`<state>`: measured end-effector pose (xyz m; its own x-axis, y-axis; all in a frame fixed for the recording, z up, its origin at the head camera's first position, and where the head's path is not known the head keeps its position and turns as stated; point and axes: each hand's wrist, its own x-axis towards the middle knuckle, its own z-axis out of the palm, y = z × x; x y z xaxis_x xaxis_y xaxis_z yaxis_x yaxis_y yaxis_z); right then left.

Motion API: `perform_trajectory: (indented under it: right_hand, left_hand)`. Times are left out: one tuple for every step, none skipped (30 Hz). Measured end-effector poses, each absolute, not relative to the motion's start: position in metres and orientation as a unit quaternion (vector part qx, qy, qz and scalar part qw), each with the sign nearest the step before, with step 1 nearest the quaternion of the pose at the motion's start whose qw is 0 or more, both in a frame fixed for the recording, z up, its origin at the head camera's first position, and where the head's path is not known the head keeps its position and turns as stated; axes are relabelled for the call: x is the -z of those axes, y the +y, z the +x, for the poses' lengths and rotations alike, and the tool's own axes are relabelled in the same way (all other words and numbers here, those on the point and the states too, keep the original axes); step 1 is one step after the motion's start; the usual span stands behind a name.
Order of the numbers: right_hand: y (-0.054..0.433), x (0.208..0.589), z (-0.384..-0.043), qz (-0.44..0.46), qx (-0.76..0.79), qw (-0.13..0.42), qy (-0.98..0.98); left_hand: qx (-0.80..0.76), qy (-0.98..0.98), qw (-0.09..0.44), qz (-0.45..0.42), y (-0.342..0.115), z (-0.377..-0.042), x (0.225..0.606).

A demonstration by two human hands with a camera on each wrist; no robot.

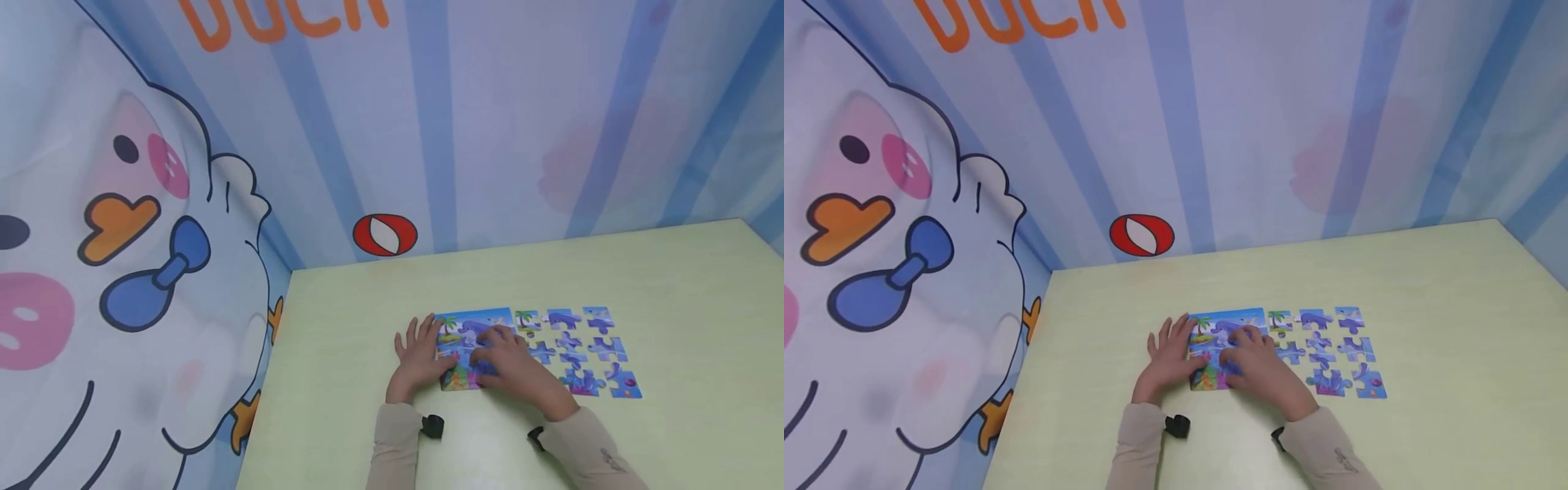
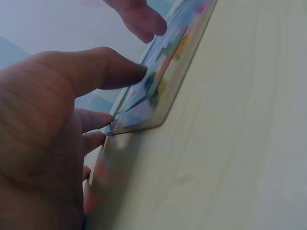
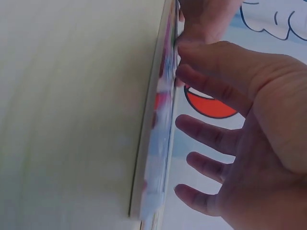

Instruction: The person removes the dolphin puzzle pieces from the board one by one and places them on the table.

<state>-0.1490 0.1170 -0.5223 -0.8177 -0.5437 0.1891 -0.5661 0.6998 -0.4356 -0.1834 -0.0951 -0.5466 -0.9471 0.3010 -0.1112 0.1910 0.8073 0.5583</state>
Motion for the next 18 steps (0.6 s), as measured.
perform_trajectory:
  right_hand:
    - [0.115, 0.522, -0.149, 0.301, -0.239, 0.025, -0.923]
    - [0.113, 0.522, -0.149, 0.299, -0.237, 0.023, -0.924]
    - [0.111, 0.522, -0.149, 0.298, -0.233, 0.023, -0.925]
    - [0.109, 0.522, -0.149, 0.294, -0.232, 0.02, -0.927]
    - [0.107, 0.522, -0.149, 0.291, -0.228, 0.017, -0.929]
    - [0.105, 0.522, -0.149, 0.287, -0.227, 0.014, -0.931]
    - [0.104, 0.522, -0.15, 0.284, -0.223, 0.012, -0.933]
    - [0.103, 0.522, -0.15, 0.281, -0.221, 0.011, -0.934]
    - [0.101, 0.522, -0.15, 0.279, -0.217, 0.011, -0.935]
    - [0.1, 0.521, -0.15, 0.276, -0.214, 0.01, -0.937]
    - [0.098, 0.52, -0.151, 0.273, -0.21, 0.011, -0.939]
    - [0.097, 0.52, -0.151, 0.269, -0.207, 0.01, -0.941]
    - [0.096, 0.52, -0.151, 0.265, -0.205, 0.01, -0.942]
    - [0.094, 0.52, -0.152, 0.26, -0.205, 0.009, -0.944]
    - [0.093, 0.521, -0.153, 0.255, -0.204, 0.008, -0.945]
    - [0.093, 0.521, -0.153, 0.25, -0.204, 0.007, -0.947]
    - [0.092, 0.522, -0.153, 0.247, -0.204, 0.005, -0.947]
    - [0.091, 0.523, -0.154, 0.245, -0.205, 0.004, -0.948]
  left_hand:
    - [-0.282, 0.945, 0.099, 0.131, -0.095, -0.183, 0.545]
    - [-0.283, 0.945, 0.099, 0.131, -0.096, -0.183, 0.543]
    - [-0.285, 0.944, 0.1, 0.133, -0.096, -0.183, 0.542]
    - [-0.289, 0.943, 0.1, 0.135, -0.096, -0.183, 0.54]
    - [-0.293, 0.941, 0.1, 0.137, -0.097, -0.183, 0.539]
    - [-0.295, 0.94, 0.101, 0.138, -0.097, -0.183, 0.539]
    - [-0.295, 0.94, 0.103, 0.138, -0.097, -0.183, 0.539]
    - [-0.297, 0.939, 0.103, 0.138, -0.097, -0.183, 0.538]
    - [-0.299, 0.939, 0.103, 0.138, -0.097, -0.183, 0.539]
    - [-0.3, 0.939, 0.102, 0.138, -0.097, -0.183, 0.54]
    - [-0.299, 0.939, 0.102, 0.137, -0.097, -0.184, 0.54]
    - [-0.299, 0.939, 0.101, 0.137, -0.097, -0.184, 0.541]
    - [-0.3, 0.939, 0.102, 0.136, -0.098, -0.184, 0.541]
    - [-0.302, 0.938, 0.101, 0.136, -0.098, -0.184, 0.541]
    - [-0.302, 0.938, 0.102, 0.136, -0.098, -0.184, 0.541]
    - [-0.302, 0.938, 0.103, 0.135, -0.098, -0.184, 0.54]
    - [-0.303, 0.938, 0.103, 0.135, -0.098, -0.183, 0.54]
    - [-0.305, 0.937, 0.104, 0.135, -0.098, -0.183, 0.54]
